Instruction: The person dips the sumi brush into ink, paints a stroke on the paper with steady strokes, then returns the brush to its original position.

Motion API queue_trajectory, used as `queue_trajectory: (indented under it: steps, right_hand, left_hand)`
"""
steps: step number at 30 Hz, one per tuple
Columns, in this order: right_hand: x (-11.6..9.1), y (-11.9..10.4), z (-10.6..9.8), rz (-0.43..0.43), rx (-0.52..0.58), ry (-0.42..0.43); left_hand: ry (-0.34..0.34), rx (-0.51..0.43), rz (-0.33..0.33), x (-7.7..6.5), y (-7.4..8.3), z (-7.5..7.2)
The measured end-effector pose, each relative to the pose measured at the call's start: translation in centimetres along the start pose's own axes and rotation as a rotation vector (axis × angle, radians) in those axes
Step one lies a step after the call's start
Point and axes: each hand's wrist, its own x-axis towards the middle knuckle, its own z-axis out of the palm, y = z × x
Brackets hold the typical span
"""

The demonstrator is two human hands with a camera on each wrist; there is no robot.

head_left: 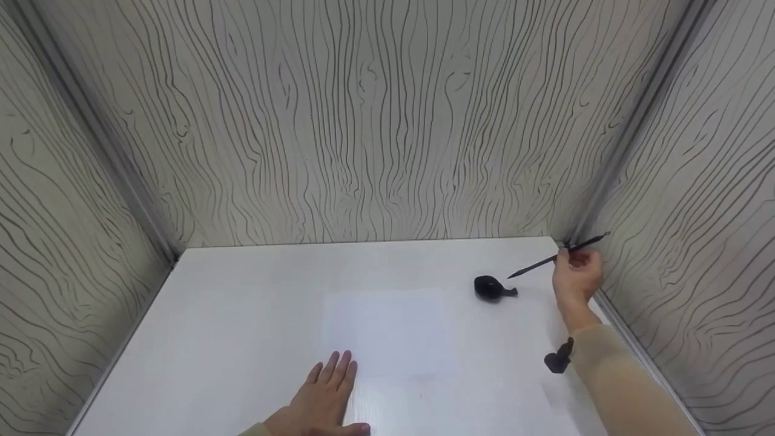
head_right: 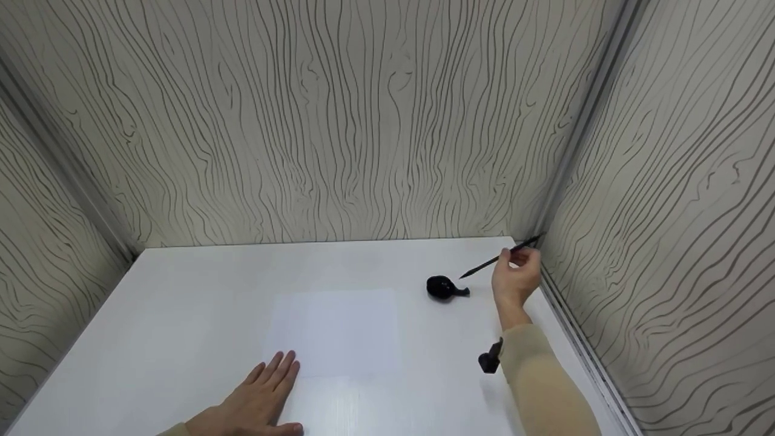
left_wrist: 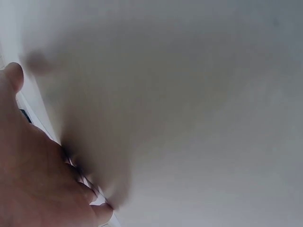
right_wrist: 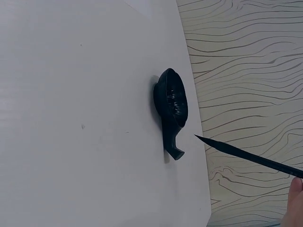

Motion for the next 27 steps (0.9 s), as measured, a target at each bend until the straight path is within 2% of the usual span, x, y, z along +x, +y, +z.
queue_trajectory:
  steps: [5,15,27]
  right_hand:
    - [0.0,-0.2,-0.1,-0.026,0.083,-0.017]
    - [-1.0,1.2,0.1,0.062,0.155,-0.033]
    - [-1.3,1.8,0.1,0.133,0.118,-0.038]
  left_hand:
    - [0.027,0.008,0.022,-0.2,0.0,0.0]
    - [0.005,0.008,-0.003,0.0,0.1,0.1]
    - [0.009,0.003,0.017,-0.1,0.0,-0.1]
